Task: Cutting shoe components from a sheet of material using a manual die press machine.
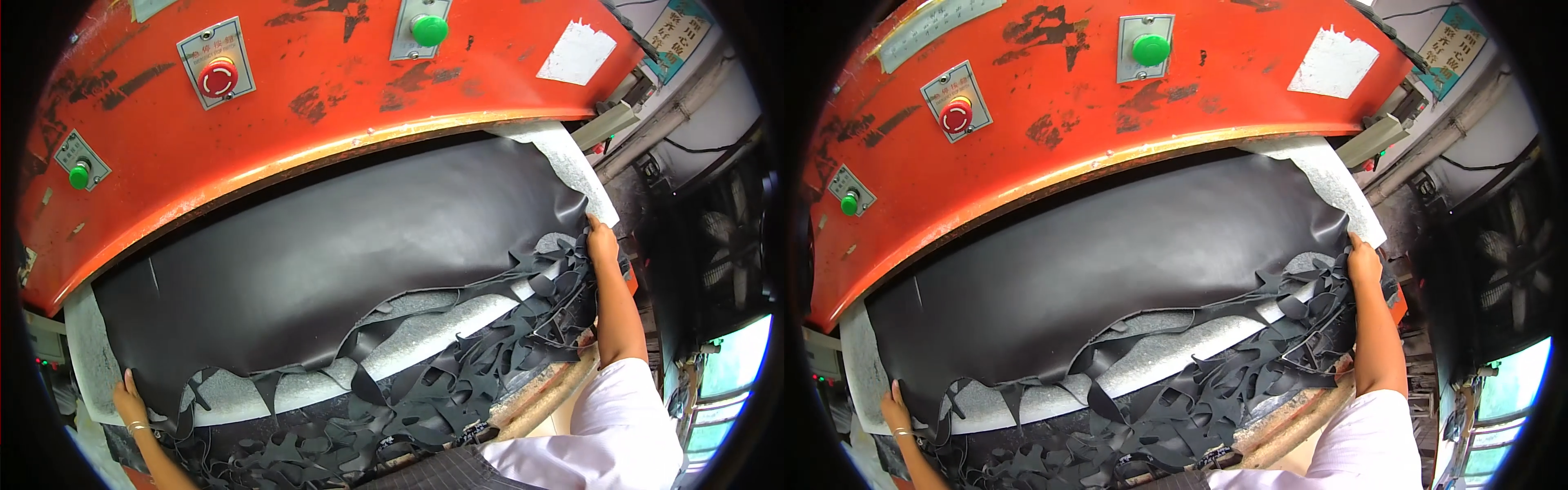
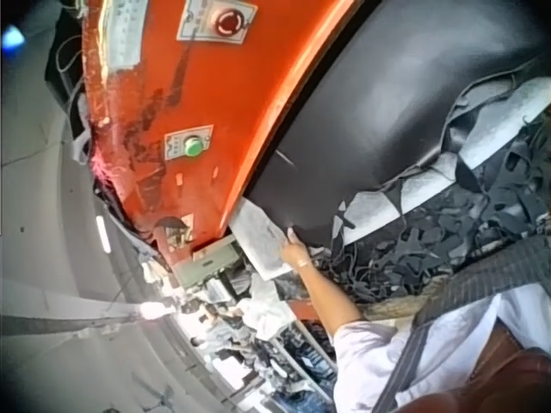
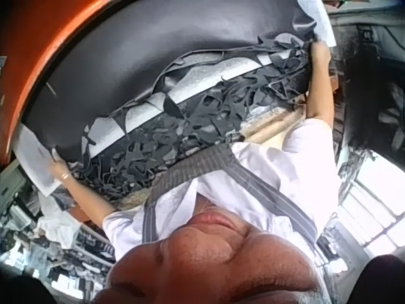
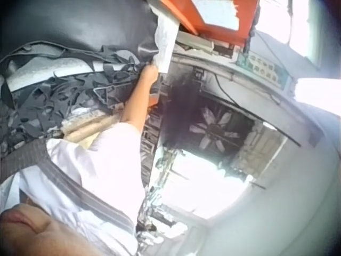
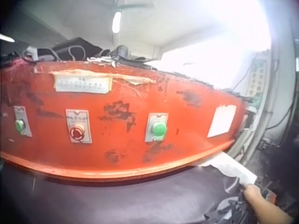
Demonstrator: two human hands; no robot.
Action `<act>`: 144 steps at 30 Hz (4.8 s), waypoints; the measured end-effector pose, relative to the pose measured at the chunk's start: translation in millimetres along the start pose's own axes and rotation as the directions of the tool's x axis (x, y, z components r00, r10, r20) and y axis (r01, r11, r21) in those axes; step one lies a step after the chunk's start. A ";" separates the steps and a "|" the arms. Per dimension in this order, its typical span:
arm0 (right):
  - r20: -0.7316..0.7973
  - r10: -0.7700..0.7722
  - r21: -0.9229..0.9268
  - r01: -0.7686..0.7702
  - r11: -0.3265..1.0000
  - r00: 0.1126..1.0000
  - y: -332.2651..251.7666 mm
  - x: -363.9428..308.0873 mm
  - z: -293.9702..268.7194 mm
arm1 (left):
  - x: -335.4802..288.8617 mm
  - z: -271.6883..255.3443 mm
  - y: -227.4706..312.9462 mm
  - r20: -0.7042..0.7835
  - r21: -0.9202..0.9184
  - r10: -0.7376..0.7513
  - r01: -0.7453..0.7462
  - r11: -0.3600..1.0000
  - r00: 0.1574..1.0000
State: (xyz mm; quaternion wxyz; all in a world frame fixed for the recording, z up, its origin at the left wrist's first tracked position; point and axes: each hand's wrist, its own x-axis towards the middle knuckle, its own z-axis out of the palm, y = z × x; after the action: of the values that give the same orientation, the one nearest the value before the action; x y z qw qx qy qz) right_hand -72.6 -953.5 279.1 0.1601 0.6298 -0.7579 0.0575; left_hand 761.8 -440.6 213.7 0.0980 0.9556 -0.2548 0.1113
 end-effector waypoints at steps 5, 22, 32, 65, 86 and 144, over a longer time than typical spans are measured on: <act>-0.436 -0.381 -0.023 0.413 0.910 0.815 -20.5 -54.0 -46.0 | -71.0 -49.6 66.1 -0.433 -0.001 0.278 -0.309 0.951 0.857; -0.030 -0.775 0.512 0.675 0.530 0.632 -188.9 -173.9 -98.7 | -129.0 -44.2 276.1 0.190 -0.288 0.540 -0.480 0.829 0.820; -0.263 -0.910 0.650 0.756 0.079 0.321 -24.5 -202.0 -127.3 | -219.6 -185.1 205.9 0.753 -0.610 0.651 -0.270 0.745 0.097; 0.369 -0.339 0.692 -0.012 0.722 0.865 43.3 -269.9 -238.7 | -172.9 -78.0 20.5 0.178 -0.338 0.382 -0.309 0.889 0.907; -0.497 -0.839 0.448 0.894 -0.028 0.223 -547.4 -483.4 -253.0 | -67.2 -104.0 -67.0 0.046 -0.828 0.498 -0.245 0.504 0.866; -0.289 -0.707 0.708 0.641 0.296 0.646 -517.9 -452.5 -177.0 | -9.8 -18.5 -12.3 -0.182 -0.631 0.396 -0.416 0.655 0.900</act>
State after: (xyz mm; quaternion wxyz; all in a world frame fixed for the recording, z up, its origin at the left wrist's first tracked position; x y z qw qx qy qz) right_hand 531.9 -582.3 244.0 -0.1412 0.8935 -0.3277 0.2728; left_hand 756.7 -421.1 227.3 0.4029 0.7763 -0.4825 0.0474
